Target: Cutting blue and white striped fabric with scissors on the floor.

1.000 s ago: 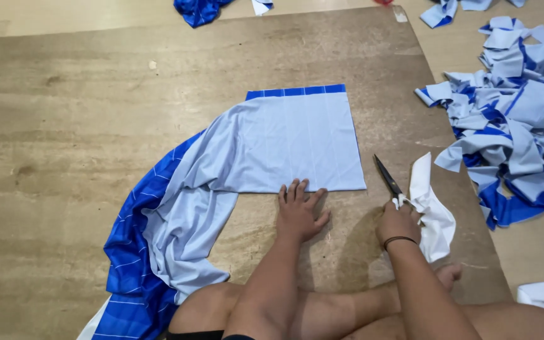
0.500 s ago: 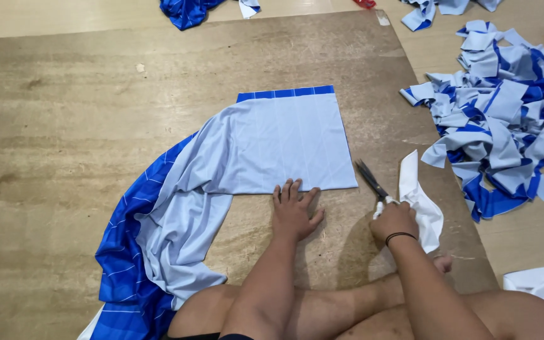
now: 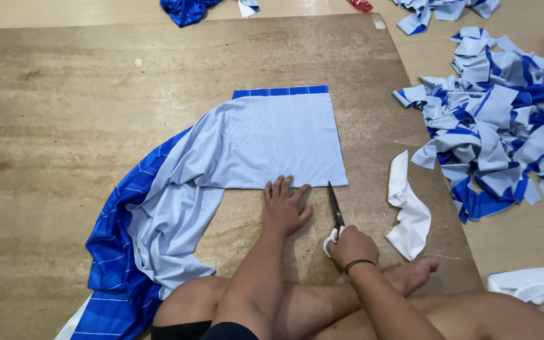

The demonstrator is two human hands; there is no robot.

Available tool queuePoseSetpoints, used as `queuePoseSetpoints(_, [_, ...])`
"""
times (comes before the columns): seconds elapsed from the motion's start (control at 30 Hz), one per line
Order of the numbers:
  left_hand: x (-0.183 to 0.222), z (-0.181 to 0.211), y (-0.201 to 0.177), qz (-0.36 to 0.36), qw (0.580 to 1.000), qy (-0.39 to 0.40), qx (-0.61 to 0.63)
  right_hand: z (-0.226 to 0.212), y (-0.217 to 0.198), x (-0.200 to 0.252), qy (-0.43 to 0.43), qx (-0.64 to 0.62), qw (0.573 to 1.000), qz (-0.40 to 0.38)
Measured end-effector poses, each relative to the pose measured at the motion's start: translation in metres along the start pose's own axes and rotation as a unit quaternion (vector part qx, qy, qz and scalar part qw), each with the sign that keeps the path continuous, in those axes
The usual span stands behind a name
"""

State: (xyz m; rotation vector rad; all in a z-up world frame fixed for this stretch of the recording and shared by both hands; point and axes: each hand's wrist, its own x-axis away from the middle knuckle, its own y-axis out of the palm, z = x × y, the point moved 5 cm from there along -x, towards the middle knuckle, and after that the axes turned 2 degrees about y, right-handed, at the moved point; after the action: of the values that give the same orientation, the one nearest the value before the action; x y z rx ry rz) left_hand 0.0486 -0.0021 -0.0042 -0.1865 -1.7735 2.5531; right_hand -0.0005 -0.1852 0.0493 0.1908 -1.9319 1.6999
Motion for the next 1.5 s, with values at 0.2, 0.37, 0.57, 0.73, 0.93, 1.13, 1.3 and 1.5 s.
queuePoseSetpoints(0.2, [-0.001, 0.000, 0.000, -0.028, 1.000, -0.008, -0.009, 0.007, 0.002, -0.013, -0.029, -0.043, 0.998, -0.024])
queuePoseSetpoints(0.37, [-0.003, -0.005, -0.002, -0.028, 0.999, -0.002, -0.019, 0.018, 0.038, -0.046, -0.060, -0.141, 0.982, -0.106])
queuePoseSetpoints(0.57, [-0.011, 0.003, -0.007, -0.015, 1.000, 0.000, 0.005, 0.032, 0.064, -0.063, -0.015, -0.327, 0.935, -0.140])
queuePoseSetpoints(0.73, [0.000, -0.002, -0.004, -0.005, 1.000, 0.000, 0.005, 0.034, 0.084, -0.071, -0.001, -0.375, 0.916, -0.144])
queuePoseSetpoints(0.93, [0.001, 0.000, -0.003, -0.037, 0.999, -0.011, 0.015, 0.046, 0.091, -0.070, -0.005, -0.415, 0.905, -0.096])
queuePoseSetpoints(1.13, [-0.001, -0.003, 0.000, -0.042, 0.999, -0.012, 0.009, 0.046, 0.074, -0.050, -0.008, -0.365, 0.913, -0.184])
queuePoseSetpoints(1.3, [-0.003, -0.001, 0.001, -0.074, 0.997, -0.014, -0.034, 0.047, 0.095, -0.064, -0.071, -0.314, 0.917, -0.237])
queuePoseSetpoints(1.5, [-0.003, -0.003, 0.004, -0.065, 0.997, -0.014, -0.034, 0.024, 0.059, -0.042, -0.013, -0.330, 0.928, -0.174])
